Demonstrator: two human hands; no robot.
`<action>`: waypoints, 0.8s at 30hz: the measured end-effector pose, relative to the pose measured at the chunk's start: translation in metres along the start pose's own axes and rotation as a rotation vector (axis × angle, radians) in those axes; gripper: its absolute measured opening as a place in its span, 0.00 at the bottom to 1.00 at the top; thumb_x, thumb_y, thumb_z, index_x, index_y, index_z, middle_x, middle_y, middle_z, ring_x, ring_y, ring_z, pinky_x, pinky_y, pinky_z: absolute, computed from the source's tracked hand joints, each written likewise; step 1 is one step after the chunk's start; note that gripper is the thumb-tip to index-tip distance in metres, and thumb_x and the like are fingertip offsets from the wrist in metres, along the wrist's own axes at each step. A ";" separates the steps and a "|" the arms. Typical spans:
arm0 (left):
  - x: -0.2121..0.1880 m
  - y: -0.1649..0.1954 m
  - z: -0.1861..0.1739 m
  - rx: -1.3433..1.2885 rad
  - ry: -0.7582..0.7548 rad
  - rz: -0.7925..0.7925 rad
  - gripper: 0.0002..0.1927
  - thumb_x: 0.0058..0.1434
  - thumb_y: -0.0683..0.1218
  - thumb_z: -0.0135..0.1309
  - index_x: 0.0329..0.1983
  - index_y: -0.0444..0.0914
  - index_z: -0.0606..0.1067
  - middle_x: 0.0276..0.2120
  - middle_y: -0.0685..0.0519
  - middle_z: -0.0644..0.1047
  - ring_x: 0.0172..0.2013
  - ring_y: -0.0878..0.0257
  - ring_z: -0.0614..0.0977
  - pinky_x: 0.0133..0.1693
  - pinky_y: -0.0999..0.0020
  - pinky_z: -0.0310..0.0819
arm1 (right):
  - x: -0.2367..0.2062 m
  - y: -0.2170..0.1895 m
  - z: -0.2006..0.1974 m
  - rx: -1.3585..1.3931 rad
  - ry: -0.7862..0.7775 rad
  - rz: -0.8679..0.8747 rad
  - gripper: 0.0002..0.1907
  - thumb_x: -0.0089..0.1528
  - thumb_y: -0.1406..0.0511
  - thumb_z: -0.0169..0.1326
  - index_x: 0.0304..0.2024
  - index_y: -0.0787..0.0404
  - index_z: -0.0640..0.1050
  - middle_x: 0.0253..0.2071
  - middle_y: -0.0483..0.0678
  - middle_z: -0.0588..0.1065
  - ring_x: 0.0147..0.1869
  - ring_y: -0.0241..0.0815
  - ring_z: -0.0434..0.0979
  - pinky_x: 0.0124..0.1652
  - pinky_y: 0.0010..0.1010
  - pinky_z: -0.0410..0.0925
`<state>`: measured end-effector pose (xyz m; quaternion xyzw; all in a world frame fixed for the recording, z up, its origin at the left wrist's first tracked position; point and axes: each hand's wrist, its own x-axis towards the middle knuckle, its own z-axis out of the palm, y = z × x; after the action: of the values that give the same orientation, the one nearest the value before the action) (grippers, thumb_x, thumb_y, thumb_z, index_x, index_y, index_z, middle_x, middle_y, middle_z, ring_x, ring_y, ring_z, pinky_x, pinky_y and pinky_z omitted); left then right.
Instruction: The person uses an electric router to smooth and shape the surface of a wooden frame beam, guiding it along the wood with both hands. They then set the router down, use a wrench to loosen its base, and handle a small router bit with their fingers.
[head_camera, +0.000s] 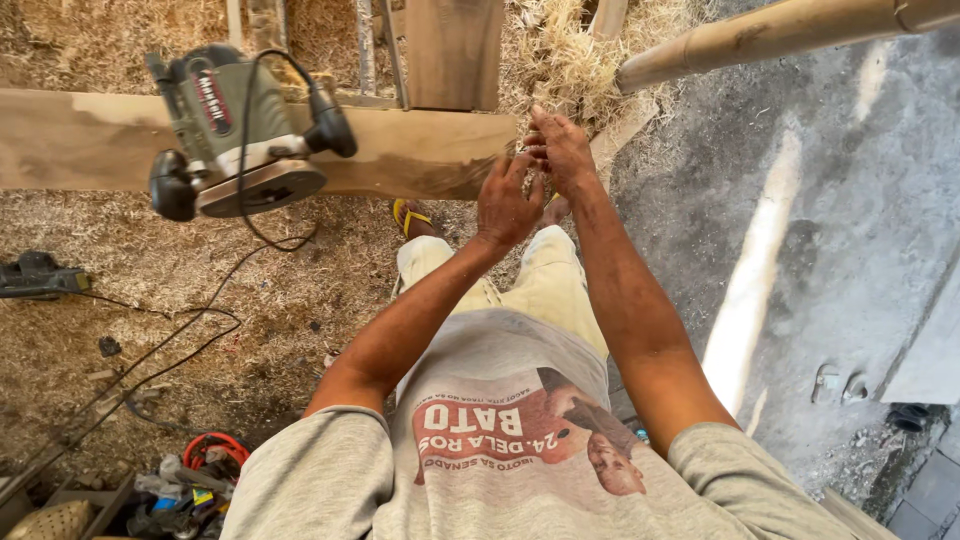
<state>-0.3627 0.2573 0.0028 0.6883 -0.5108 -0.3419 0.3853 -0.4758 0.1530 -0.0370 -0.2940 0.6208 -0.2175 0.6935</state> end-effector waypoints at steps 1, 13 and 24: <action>0.001 0.002 0.016 -0.005 -0.010 -0.026 0.13 0.62 0.46 0.57 0.49 0.40 0.76 0.42 0.44 0.74 0.43 0.46 0.79 0.46 0.51 0.75 | 0.010 0.003 -0.013 0.018 -0.017 0.000 0.24 0.64 0.48 0.59 0.44 0.61 0.76 0.33 0.45 0.76 0.31 0.34 0.75 0.31 0.24 0.70; 0.088 -0.053 0.222 0.026 0.310 -0.502 0.12 0.63 0.46 0.57 0.48 0.38 0.76 0.41 0.46 0.74 0.40 0.54 0.80 0.43 0.58 0.77 | 0.171 0.040 -0.181 -0.217 -0.074 0.087 0.18 0.65 0.52 0.58 0.44 0.60 0.78 0.33 0.44 0.79 0.29 0.34 0.79 0.27 0.23 0.68; 0.250 -0.318 0.310 0.151 0.854 -0.664 0.10 0.60 0.47 0.58 0.41 0.38 0.79 0.36 0.45 0.78 0.37 0.51 0.80 0.41 0.55 0.76 | 0.442 0.093 -0.129 -0.271 -0.297 0.026 0.16 0.66 0.55 0.58 0.45 0.59 0.77 0.34 0.46 0.78 0.29 0.33 0.76 0.27 0.23 0.67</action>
<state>-0.4296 0.0176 -0.4414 0.9159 -0.0875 -0.0977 0.3793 -0.5492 -0.0913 -0.4313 -0.4056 0.5390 -0.0773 0.7341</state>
